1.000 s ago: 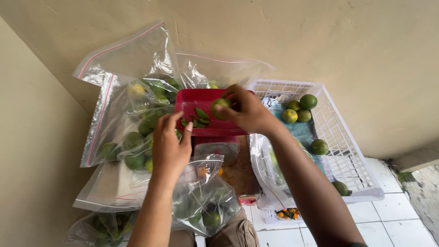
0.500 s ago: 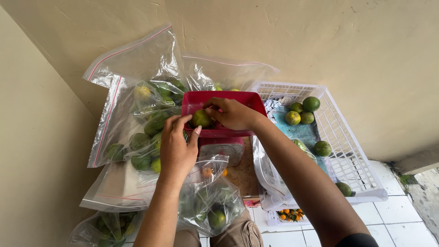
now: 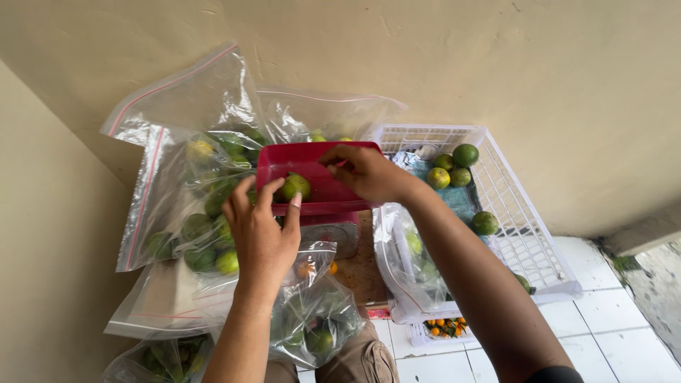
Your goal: The person is sorting limes from a white plastic crate, weighing them in a red bowl on a digital scale, and then packing the weighed portions into clear ziplock bags.
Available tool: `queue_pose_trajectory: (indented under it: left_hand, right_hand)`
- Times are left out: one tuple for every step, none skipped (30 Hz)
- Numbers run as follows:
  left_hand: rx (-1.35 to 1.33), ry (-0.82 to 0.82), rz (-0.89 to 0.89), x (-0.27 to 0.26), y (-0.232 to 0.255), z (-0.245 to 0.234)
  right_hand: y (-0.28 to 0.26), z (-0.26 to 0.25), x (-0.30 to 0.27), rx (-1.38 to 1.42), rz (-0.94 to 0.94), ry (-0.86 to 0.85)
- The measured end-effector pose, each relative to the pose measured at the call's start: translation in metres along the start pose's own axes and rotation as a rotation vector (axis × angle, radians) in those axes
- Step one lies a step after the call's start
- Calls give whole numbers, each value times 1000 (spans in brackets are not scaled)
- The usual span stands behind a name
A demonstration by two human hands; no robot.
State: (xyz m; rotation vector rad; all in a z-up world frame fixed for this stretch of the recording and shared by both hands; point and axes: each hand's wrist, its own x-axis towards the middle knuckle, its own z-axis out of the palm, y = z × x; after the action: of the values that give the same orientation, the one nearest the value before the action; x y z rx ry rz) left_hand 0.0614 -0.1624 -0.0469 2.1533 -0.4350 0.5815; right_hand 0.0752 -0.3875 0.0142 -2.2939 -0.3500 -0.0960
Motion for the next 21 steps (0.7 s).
queue_pose_trajectory:
  left_hand:
    - [-5,-9,6,-2,8,0]
    - [-49,92,92,-3,16,0]
    - [-94,193,179,-4,24,0]
    - [-101,184,185,-5,32,6]
    - [-275,130,235,-6,39,12]
    - [-449,75,284,-8,47,19]
    - [-457,66,286,-12,56,22]
    - [-502,9,330,-17,65,24]
    - [-547,-47,372,-21,74,27]
    - [-555,-52,372,-23,85,25]
    - [-551,-140,407,-27,96,22]
    - [-545,-228,443,-30,107,19]
    - [-554,-234,443,-34,110,27]
    - [-532,-258,466,-39,114,35]
    - [-508,-285,493,-43,117,43]
    - [-514,-292,497,-45,122,53]
    - [-523,-314,499,-46,126,63]
    - [-531,-336,501,-46,131,74]
    - [-534,-338,504,-42,138,81]
    - [-529,-469,492,-38,144,88]
    - [-520,-603,477,-34,150,94]
  right_hand:
    - [2,-11,-9,0,9,8]
    - [5,-21,-18,23,6,90]
    - [6,-31,-27,46,2,175]
    - [17,-39,-37,45,10,185]
    - [28,-47,-48,76,41,264]
    - [38,-54,-58,106,72,344]
    - [61,-56,-69,103,80,351]
    - [83,-57,-80,-8,174,352]
    - [105,-58,-91,-120,267,348]
    - [109,-56,-99,-123,275,352]
    - [113,-52,-108,-165,346,213]
    - [117,-48,-117,-205,414,73]
    - [125,-42,-122,-207,423,76]
    - [133,-37,-126,-260,460,8]
    - [141,-31,-130,-309,495,-56]
    - [144,-26,-139,-308,504,-50]
    - [148,-24,-144,-442,325,-135]
    - [151,-21,-149,-573,144,-220]
    - [144,-26,-148,-575,148,-217]
    - [138,-31,-146,-413,225,-160]
    - [131,-35,-145,-247,299,-102]
